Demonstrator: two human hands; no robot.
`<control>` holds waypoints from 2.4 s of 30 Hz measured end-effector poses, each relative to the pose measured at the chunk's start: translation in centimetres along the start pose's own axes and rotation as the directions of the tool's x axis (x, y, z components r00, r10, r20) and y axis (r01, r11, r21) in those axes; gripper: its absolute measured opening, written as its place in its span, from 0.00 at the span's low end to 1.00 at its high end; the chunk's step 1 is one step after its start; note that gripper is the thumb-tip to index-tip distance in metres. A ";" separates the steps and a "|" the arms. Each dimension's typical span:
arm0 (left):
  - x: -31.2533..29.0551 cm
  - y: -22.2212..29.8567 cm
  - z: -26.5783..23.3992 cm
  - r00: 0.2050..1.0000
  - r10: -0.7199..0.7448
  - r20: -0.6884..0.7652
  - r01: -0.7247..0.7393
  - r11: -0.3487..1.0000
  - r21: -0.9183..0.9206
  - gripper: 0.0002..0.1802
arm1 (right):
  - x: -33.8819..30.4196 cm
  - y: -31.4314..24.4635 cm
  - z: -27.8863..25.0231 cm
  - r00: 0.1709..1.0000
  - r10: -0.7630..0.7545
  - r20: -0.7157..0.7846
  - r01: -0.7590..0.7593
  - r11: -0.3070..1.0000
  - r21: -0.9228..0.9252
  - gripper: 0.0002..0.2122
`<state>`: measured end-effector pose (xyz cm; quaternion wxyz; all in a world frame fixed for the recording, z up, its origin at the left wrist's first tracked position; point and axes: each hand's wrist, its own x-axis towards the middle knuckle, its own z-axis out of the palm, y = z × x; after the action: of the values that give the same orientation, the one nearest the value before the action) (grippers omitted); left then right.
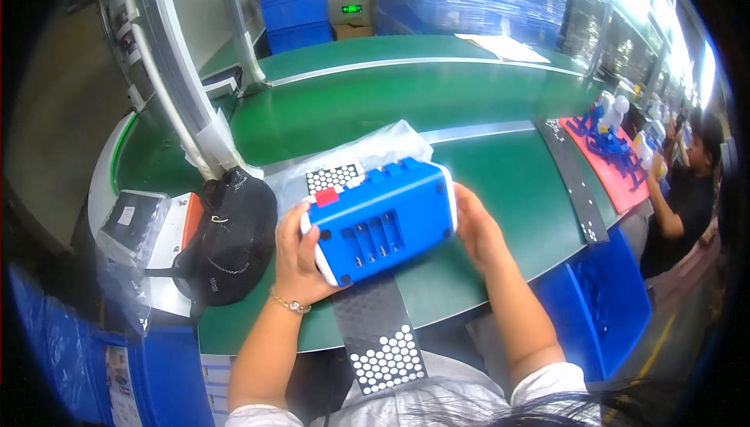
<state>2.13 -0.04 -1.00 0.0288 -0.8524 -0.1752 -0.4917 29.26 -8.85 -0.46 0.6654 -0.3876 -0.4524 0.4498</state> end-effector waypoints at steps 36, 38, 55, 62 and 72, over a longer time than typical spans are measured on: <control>-0.5 -3.2 3.5 0.972 0.173 0.158 -0.182 0.982 0.045 0.33 | 12.6 0.4 -2.3 0.962 0.205 0.180 -0.240 0.949 0.206 0.44; -0.1 -2.7 3.2 0.976 0.100 0.192 -0.118 0.990 0.083 0.34 | 14.4 0.4 -4.1 0.998 0.022 0.066 -0.032 0.987 0.160 0.48; 0.3 -3.1 2.8 0.582 -0.333 0.742 0.325 0.931 0.163 0.43 | 31.1 8.9 -17.4 0.706 -0.672 -0.224 0.252 0.534 -0.807 0.30; -1.8 -1.0 2.6 0.793 -0.410 0.450 0.412 0.906 0.099 0.31 | 26.8 8.5 -22.1 0.599 -0.800 0.034 0.227 0.130 -0.965 0.33; -27.7 23.1 -16.0 0.206 -0.866 -0.455 0.974 0.136 0.182 0.19 | 8.4 6.3 -0.3 0.435 0.509 0.743 0.808 0.143 -0.571 0.27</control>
<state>-16.18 -32.67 -13.40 -0.0715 -0.4601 -0.7636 -0.4474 29.54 0.97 -4.28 -0.0513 -0.3488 -0.9333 0.0688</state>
